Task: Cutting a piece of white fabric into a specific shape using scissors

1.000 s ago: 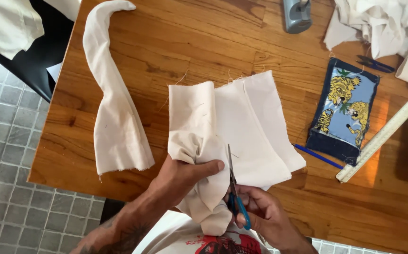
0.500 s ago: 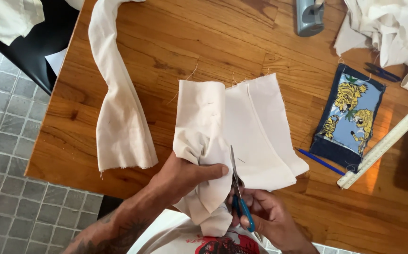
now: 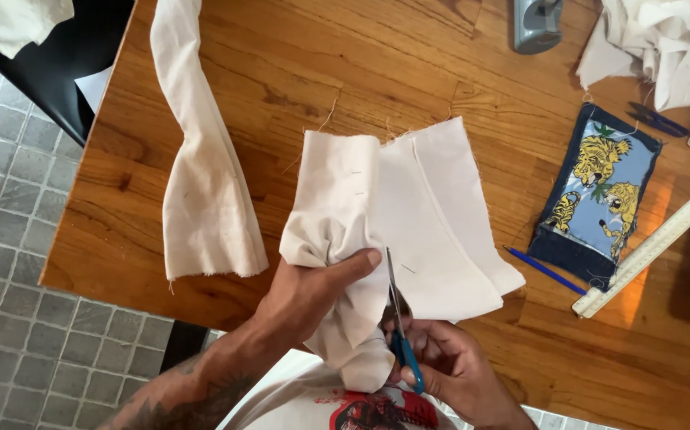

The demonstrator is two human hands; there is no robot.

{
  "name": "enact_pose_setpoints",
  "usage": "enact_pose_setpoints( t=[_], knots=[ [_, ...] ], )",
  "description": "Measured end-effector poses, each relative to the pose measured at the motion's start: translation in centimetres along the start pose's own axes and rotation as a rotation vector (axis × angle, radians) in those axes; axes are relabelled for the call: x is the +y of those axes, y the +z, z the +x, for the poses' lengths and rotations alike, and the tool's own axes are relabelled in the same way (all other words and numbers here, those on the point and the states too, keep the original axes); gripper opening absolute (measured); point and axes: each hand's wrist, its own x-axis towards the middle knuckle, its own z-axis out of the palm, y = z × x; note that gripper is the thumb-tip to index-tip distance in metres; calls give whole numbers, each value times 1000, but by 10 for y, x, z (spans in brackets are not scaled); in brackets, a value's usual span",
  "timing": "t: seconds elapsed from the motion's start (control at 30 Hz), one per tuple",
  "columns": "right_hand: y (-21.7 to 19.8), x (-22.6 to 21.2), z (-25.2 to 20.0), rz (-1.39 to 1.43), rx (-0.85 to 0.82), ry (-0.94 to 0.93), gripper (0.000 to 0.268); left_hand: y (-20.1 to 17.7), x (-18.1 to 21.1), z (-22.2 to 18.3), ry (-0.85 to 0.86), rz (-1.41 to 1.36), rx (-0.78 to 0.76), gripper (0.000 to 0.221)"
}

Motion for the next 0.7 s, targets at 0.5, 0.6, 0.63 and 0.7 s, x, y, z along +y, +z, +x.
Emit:
enact_pose_setpoints(
  t=[0.5, 0.6, 0.63, 0.7],
  knots=[
    [-12, 4, 9, 26, 22, 21, 69, -7, -10, 4, 24, -44, -6, 54],
    [-15, 5, 8, -7, 12, 35, 67, -9, -12, 4, 20, -61, -10, 57],
    [-18, 6, 7, -37, 5, 37, 66, -10, -13, 5, 43, -65, -33, 51],
    [-18, 3, 7, -40, 6, 59, 64, -9, -7, 1, 15, -32, -36, 54]
  ],
)
